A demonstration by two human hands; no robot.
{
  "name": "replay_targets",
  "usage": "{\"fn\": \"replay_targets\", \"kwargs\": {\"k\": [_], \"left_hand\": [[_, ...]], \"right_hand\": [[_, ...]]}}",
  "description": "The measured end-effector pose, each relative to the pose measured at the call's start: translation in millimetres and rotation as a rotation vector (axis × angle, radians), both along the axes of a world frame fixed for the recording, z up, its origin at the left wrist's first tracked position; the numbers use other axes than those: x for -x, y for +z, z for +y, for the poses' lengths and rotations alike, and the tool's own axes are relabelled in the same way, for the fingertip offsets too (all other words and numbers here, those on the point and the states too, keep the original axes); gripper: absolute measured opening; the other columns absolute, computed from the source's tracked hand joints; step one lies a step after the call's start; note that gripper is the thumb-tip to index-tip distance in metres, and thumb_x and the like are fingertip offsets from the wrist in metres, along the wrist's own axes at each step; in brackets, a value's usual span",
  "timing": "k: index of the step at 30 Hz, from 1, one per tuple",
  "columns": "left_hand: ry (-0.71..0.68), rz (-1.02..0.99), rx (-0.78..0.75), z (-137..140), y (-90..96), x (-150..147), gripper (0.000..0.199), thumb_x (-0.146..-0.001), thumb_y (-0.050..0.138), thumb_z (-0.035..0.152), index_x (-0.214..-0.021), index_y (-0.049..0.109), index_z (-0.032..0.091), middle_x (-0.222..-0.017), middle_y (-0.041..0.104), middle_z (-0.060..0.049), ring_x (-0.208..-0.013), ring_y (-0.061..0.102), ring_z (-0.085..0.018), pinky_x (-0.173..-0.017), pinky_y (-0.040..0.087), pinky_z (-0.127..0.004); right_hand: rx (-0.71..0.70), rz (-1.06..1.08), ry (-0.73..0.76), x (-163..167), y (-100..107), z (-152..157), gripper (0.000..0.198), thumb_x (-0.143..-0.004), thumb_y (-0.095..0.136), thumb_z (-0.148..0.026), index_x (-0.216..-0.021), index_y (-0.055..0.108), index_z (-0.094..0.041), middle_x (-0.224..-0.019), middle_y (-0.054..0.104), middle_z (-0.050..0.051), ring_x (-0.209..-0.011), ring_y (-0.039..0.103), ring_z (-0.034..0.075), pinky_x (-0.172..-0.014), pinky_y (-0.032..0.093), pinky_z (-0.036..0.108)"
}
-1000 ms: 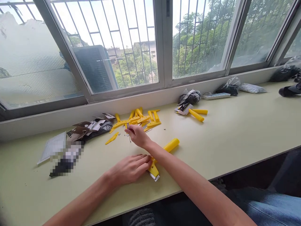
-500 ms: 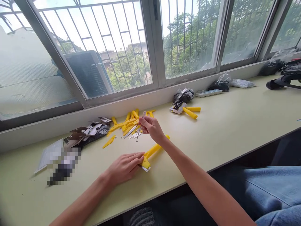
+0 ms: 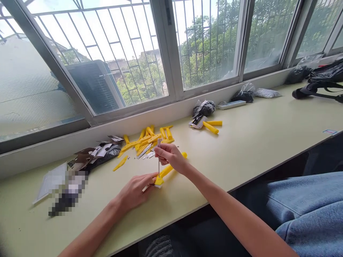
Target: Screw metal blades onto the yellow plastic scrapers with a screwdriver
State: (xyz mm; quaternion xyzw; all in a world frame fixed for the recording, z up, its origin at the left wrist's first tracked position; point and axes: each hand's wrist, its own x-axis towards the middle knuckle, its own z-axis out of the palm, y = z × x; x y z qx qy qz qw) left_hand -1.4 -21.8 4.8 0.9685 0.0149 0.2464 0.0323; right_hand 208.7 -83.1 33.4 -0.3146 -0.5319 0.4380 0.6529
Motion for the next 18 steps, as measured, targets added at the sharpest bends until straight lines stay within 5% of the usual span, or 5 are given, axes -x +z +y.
{"fn": "replay_targets", "kwargs": {"k": [13, 18], "left_hand": [[0.059, 0.032, 0.05, 1.2, -3.5, 1.9, 0.016, -0.096, 0.048, 0.014, -0.105, 0.06, 0.021, -0.093, 0.075, -0.004, -0.075, 0.071, -0.015, -0.069, 0.054, -0.023], [0.103, 0.057, 0.054, -1.2, 0.0, 2.8, 0.029, -0.095, 0.054, 0.015, -0.123, 0.051, 0.023, -0.097, 0.077, -0.002, -0.076, 0.074, -0.016, -0.069, 0.056, -0.025]], "right_hand": [[-0.005, -0.075, 0.041, 2.3, -6.5, -0.1, 0.037, -0.091, 0.07, -0.049, -0.075, 0.061, -0.017, -0.057, 0.038, -0.007, -0.049, 0.034, 0.008, -0.05, 0.024, 0.027], [0.004, -0.082, 0.039, 2.5, -6.5, 0.3, 0.038, -0.091, 0.07, -0.049, -0.075, 0.06, -0.017, -0.057, 0.039, -0.007, -0.05, 0.035, 0.008, -0.05, 0.025, 0.027]]}}
